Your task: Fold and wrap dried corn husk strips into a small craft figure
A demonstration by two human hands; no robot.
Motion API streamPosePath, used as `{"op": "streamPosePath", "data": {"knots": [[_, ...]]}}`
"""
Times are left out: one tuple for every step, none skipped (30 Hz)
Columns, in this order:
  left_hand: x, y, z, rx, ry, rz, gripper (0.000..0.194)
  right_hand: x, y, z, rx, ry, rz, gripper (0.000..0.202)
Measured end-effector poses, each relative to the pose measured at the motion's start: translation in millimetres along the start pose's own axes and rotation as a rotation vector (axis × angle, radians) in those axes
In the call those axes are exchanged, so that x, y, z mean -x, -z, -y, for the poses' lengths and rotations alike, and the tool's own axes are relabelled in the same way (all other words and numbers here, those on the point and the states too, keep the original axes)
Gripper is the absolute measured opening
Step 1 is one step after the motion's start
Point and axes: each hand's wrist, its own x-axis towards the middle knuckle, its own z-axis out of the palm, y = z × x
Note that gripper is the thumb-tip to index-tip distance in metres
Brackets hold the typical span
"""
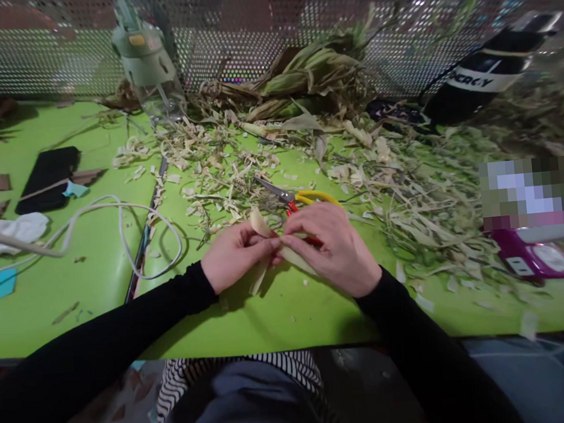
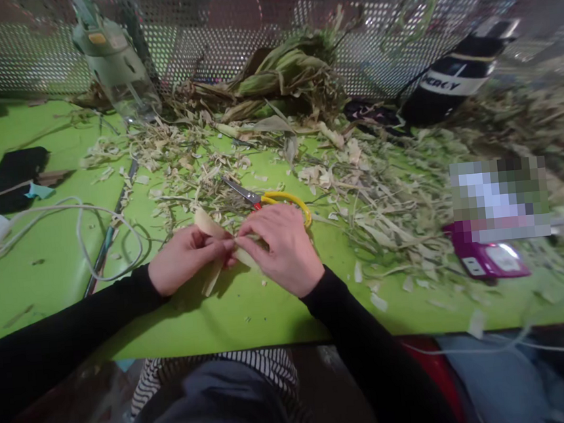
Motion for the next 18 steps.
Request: {"op": "streamPosePath", "data": {"knots": [[-1, 1.8, 1, 0.041, 0.004, -0.008, 0.012, 0, 0, 0, 0.047, -0.019, -0.096, 0.005], [-3, 3.3, 2, 0.086, 0.001, -0.027, 0.014, 1, 0, 0, 0.093, -0.038, -0.198, 0.006], [-3, 4.6, 2, 0.129, -0.008, -0.049, 0.014, 2, 1, 1, 0.129, -0.041, -0.284, 0.009], [-4, 5.5, 3, 0.164, -0.021, -0.072, 0.015, 2, 1, 2, 0.148, -0.021, -0.327, 0.010], [-4, 6.0, 3, 0.187, -0.033, -0.086, 0.015, 3, 0, 3, 0.150, 0.020, -0.325, 0.011], [-3, 6.1, 3, 0.202, -0.046, -0.093, 0.016, 4, -1, 4, 0.140, 0.072, -0.283, 0.012], [-3, 5.8, 3, 0.208, -0.060, -0.100, 0.017, 4, -3, 6, 0.129, 0.124, -0.219, 0.015], [-2, 5.3, 3, 0.210, -0.072, -0.107, 0.019, 5, -5, 8, 0.124, 0.166, -0.151, 0.018], [-1, 4.6, 3, 0.213, -0.082, -0.115, 0.021, 5, -7, 9, 0.128, 0.195, -0.096, 0.020], [-1, 3.8, 3, 0.219, -0.087, -0.121, 0.023, 6, -9, 11, 0.141, 0.217, -0.064, 0.022], [0, 3.1, 2, 0.227, -0.086, -0.123, 0.026, 6, -10, 12, 0.159, 0.235, -0.054, 0.021], [0, 2.4, 2, 0.236, -0.080, -0.117, 0.028, 6, -10, 12, 0.175, 0.251, -0.057, 0.020], [1, 2.0, 1, 0.243, -0.070, -0.095, 0.029, 7, -10, 13, 0.189, 0.260, -0.072, 0.018], [1, 1.8, 0, 0.249, -0.060, -0.064, 0.030, 7, -9, 13, 0.200, 0.263, -0.097, 0.018], [1, 1.9, 0, 0.256, -0.056, -0.032, 0.030, 8, -7, 13, 0.210, 0.259, -0.125, 0.018], [1, 2.2, 0, 0.265, -0.061, -0.007, 0.030, 8, -6, 13, 0.220, 0.257, -0.154, 0.019], [1, 2.7, 0, 0.278, -0.078, 0.002, 0.029, 9, -5, 14, 0.233, 0.259, -0.184, 0.019], [0, 3.2, 1, 0.292, -0.101, 0.000, 0.028, 10, -5, 14, 0.247, 0.269, -0.208, 0.020]]}}
